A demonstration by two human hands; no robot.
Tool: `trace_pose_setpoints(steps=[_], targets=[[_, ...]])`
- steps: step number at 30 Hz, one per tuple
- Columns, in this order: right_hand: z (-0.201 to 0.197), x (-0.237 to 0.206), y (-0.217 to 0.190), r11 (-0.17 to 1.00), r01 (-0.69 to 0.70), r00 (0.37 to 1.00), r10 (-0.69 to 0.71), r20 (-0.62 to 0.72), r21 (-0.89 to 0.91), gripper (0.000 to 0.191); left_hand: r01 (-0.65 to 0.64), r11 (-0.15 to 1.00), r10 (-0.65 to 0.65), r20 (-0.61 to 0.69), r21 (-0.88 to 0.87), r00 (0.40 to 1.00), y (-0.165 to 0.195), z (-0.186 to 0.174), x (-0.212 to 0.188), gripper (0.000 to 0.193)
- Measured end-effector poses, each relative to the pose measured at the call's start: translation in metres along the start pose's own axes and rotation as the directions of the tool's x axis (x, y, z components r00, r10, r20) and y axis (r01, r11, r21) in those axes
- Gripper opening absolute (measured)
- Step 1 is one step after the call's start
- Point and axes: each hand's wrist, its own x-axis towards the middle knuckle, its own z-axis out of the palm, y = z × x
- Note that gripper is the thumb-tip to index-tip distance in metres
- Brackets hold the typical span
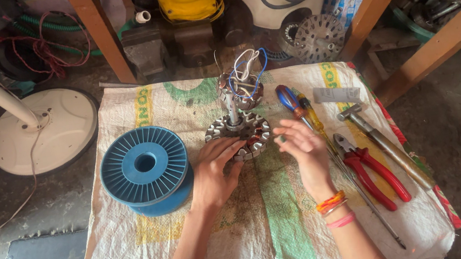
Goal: The person winds copper wire from a blue spool around the slots of an electric motor armature on the workbench, guiding the wire by hand and pressing it into place around the teeth, occasionally steadying the armature with the other hand.
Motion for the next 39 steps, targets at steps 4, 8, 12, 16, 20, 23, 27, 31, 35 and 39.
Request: trace_pose_setpoints(steps=[4,8,12,16,20,23,27,31,35,39], targets=[[0.005,-0.007,0.009,0.997,0.043,0.991,-0.036,0.132,-0.056,0.030,0.011,1.000,-0.011,0.007,-0.001,1.000,-0.001,-0.001,-0.001,0.048],[0.004,-0.008,0.019,0.990,0.092,0.985,-0.075,0.156,-0.106,0.022,0.004,1.000,-0.004,0.004,0.018,1.000,-0.001,0.002,-0.001,0.048],[0.003,-0.009,0.022,0.976,0.117,0.979,-0.083,0.185,-0.183,0.019,0.015,0.999,-0.015,0.008,0.030,1.000,-0.002,0.003,-0.001,0.047],[0.002,-0.011,0.022,0.979,0.104,0.971,-0.061,0.229,-0.177,0.017,0.013,1.000,-0.013,0.016,0.021,1.000,-0.002,0.001,-0.002,0.048],[0.002,-0.010,0.024,0.975,0.088,0.970,-0.036,0.242,-0.205,0.015,0.031,0.999,-0.031,0.018,0.018,0.999,-0.002,0.002,-0.002,0.047],[0.003,-0.009,0.026,0.914,0.036,0.967,0.070,0.244,-0.404,0.014,0.026,0.999,-0.027,0.017,0.027,1.000,-0.001,0.002,-0.002,0.047],[-0.003,-0.005,0.024,0.938,0.067,0.993,-0.030,0.113,-0.340,0.013,0.017,1.000,-0.018,0.014,0.021,1.000,-0.001,0.001,-0.001,0.047],[-0.011,-0.002,0.021,0.960,0.057,0.995,-0.077,-0.063,-0.274,0.016,0.001,1.000,-0.001,-0.006,0.004,1.000,-0.001,0.000,-0.002,0.047],[-0.010,-0.002,0.021,0.936,0.009,0.994,-0.045,-0.096,-0.352,0.016,0.008,1.000,-0.008,0.003,0.012,1.000,-0.001,0.000,-0.002,0.047],[-0.009,-0.001,0.018,0.932,-0.074,0.997,0.083,0.010,-0.354,0.016,0.017,0.999,-0.018,0.009,0.034,1.000,-0.003,0.003,-0.001,0.046]])
